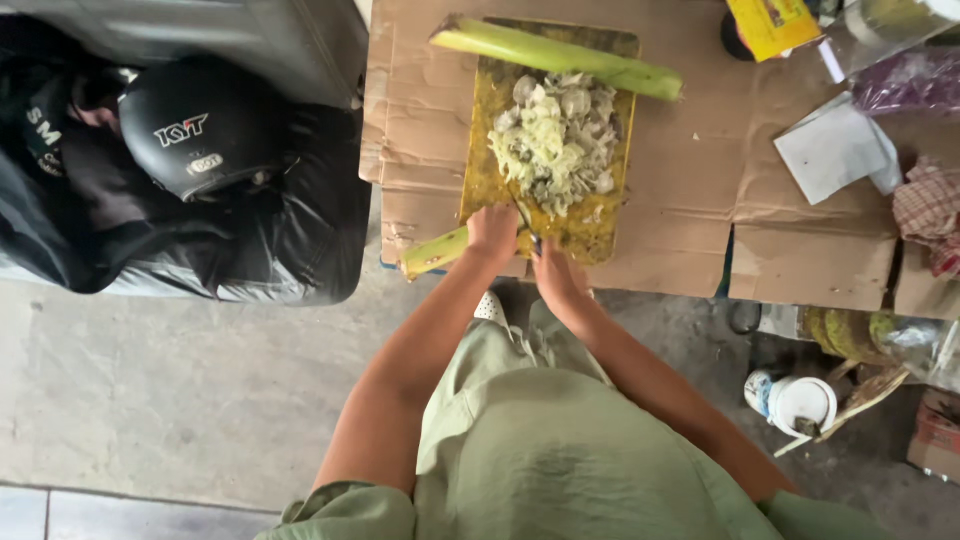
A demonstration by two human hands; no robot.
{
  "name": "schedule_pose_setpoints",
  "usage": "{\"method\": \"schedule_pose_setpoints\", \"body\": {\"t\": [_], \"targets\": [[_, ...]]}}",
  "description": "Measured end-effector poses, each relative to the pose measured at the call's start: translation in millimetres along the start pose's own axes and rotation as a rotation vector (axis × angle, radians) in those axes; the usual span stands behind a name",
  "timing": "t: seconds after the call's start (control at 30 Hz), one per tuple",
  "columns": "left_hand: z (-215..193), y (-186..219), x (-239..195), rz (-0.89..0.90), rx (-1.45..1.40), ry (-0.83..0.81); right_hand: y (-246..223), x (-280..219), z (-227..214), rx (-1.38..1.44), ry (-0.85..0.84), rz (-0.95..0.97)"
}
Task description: The person chops a stalk of celery on a yellow cutting board using a knife. The chopped pieces accumulate on the board as the person continues to slice the vegetable into smaller segments.
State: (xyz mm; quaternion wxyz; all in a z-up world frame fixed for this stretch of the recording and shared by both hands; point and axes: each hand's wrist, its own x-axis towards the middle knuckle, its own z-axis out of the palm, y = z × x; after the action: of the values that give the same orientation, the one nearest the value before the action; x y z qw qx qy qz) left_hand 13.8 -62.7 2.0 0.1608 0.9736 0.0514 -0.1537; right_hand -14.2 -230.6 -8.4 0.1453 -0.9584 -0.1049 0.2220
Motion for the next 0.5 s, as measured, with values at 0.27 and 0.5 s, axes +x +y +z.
{"method": "schedule_pose_setpoints", "body": {"t": [0.27, 0.5], "targets": [[-5.3, -0.4, -1.4, 0.024, -0.013, -0.005, 31.6, -24.4, 13.5, 0.057, 0.059, -0.093], [-0.9, 3.0, 2.9, -0.011, 0.004, 0.018, 16.1, 10.5, 15.5, 0.041, 0.038, -0.066]]}}
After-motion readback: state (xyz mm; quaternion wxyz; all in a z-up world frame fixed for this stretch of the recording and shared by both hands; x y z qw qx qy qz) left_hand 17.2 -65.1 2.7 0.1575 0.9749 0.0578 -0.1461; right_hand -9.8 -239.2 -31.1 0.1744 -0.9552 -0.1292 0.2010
